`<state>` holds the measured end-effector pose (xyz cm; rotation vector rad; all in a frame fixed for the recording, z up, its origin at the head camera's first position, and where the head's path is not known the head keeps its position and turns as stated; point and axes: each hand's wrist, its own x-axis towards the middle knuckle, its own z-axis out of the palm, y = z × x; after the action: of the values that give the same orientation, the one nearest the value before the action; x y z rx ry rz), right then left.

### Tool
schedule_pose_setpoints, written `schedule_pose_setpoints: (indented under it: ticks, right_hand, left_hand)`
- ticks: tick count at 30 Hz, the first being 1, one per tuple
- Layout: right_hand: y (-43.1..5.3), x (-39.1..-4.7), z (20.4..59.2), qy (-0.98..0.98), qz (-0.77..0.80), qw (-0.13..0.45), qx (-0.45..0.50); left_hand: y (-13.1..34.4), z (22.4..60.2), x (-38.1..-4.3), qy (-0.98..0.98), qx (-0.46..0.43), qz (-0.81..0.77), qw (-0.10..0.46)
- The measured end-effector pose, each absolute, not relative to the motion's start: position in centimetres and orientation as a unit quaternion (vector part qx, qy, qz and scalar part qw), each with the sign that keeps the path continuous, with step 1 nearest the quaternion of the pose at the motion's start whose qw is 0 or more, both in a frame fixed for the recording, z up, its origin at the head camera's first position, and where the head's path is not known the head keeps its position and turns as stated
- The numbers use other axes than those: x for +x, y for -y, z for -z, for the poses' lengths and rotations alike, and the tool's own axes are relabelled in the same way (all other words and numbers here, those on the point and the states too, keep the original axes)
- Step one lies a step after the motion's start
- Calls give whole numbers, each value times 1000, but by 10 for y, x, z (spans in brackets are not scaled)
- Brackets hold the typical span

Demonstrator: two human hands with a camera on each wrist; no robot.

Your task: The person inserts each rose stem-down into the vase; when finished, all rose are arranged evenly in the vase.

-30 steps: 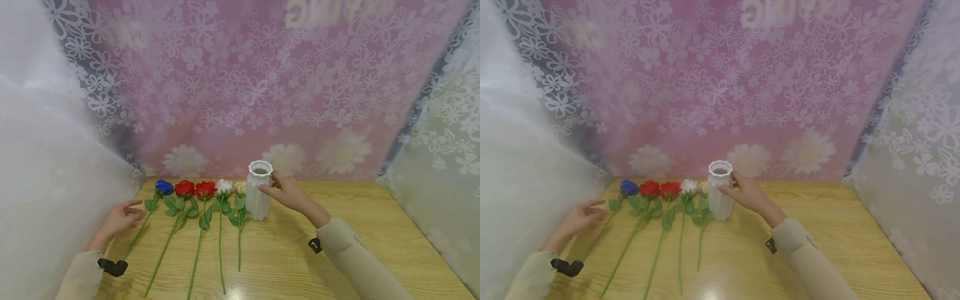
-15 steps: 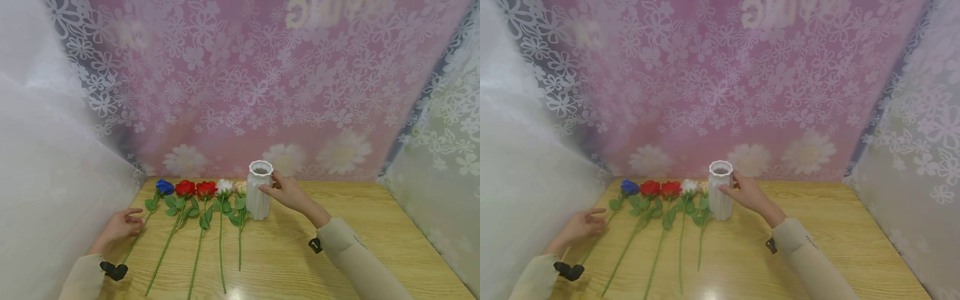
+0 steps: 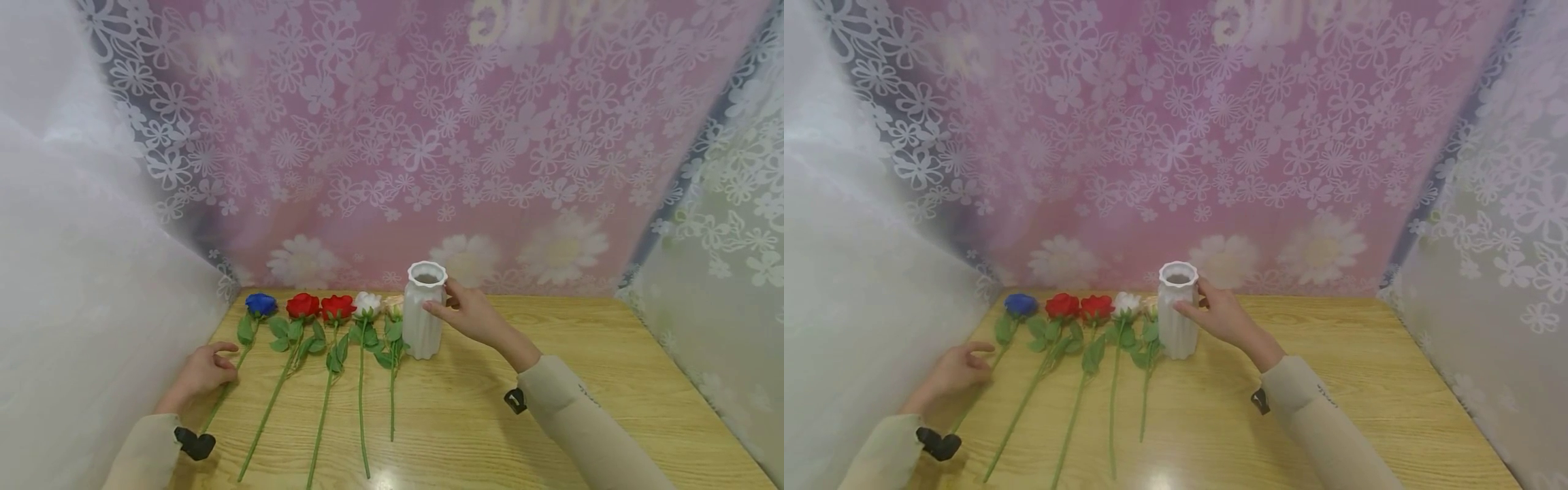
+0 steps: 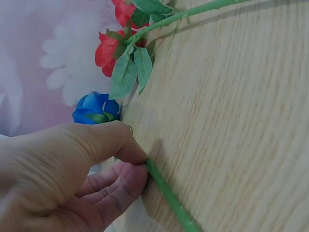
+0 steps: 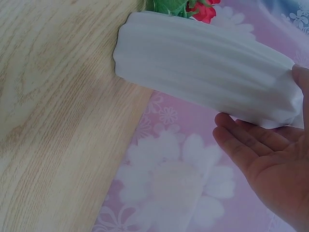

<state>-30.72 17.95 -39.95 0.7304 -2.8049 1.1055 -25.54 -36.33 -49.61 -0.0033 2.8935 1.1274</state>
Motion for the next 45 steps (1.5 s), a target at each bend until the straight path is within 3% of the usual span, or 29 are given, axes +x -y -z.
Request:
schedule_pose_setpoints:
  ticks: [13,32,45]
  right_hand:
    - [-180,-307,401,904,-355,26,238]
    - [-180,-309,397,903,-356,30,238]
    - [-179,-309,401,903,-354,28,243]
  left_hand:
    - [355,491,-256,-948,-22,-318,16]
    - [365,481,-265,-868,-25,-486,100]
    - [326,442,-266,-813,19,-579,55]
